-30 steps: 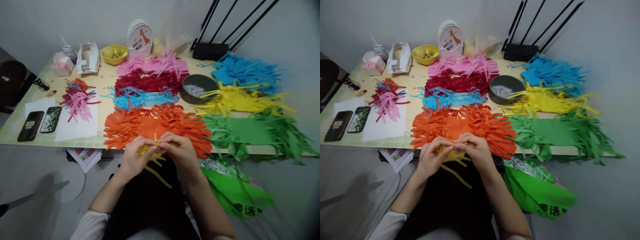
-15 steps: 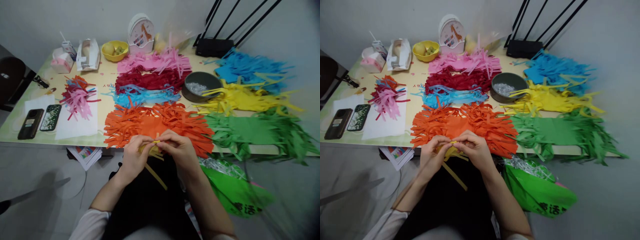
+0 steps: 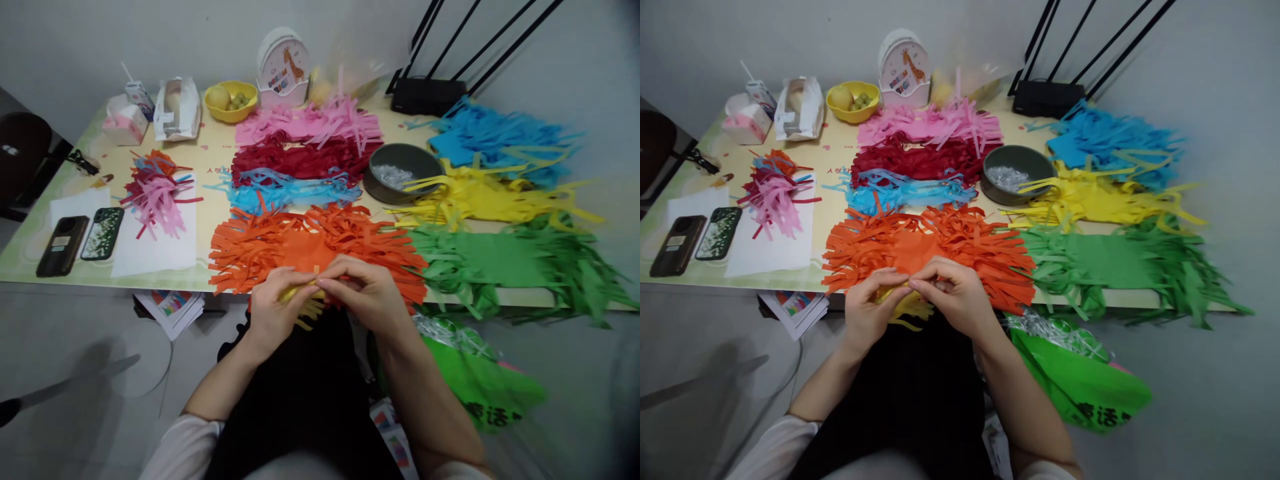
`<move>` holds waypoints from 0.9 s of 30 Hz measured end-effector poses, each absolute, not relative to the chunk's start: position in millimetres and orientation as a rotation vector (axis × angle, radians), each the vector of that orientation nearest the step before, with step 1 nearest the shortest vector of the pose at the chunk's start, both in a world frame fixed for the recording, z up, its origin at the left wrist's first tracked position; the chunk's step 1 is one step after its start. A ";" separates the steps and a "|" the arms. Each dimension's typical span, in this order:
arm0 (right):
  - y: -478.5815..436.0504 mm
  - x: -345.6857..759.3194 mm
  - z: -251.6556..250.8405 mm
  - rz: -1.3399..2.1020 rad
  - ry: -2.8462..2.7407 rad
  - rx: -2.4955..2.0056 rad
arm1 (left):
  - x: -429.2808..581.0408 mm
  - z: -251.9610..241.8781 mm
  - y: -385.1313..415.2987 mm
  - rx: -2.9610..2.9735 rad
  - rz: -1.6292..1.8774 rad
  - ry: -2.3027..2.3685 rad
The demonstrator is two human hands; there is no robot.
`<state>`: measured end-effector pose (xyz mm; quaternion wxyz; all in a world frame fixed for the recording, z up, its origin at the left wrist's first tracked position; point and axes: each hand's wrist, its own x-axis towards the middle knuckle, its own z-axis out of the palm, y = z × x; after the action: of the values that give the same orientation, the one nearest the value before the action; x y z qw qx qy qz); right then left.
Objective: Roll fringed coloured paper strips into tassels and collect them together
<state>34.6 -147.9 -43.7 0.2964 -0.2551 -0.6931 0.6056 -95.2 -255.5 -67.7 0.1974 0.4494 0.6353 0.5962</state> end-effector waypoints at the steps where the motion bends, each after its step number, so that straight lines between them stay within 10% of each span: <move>1: -148.9 34.1 -43.9 1.643 -1.809 -0.688 | -94.8 -67.5 -254.3 1.239 1.716 1.764; 19: -175.8 21.3 -39.7 1.207 -1.788 -0.704 | -106.9 -59.1 -273.6 0.687 1.648 1.481; 27: -181.3 22.8 -51.1 1.569 -1.720 -0.485 | -311.1 -8.7 -319.5 1.183 1.744 2.780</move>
<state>22.8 -181.3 -51.1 0.3725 -0.1894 -0.6713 0.6122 -311.1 -319.5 -8.7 -0.1727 0.3340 0.7849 0.4925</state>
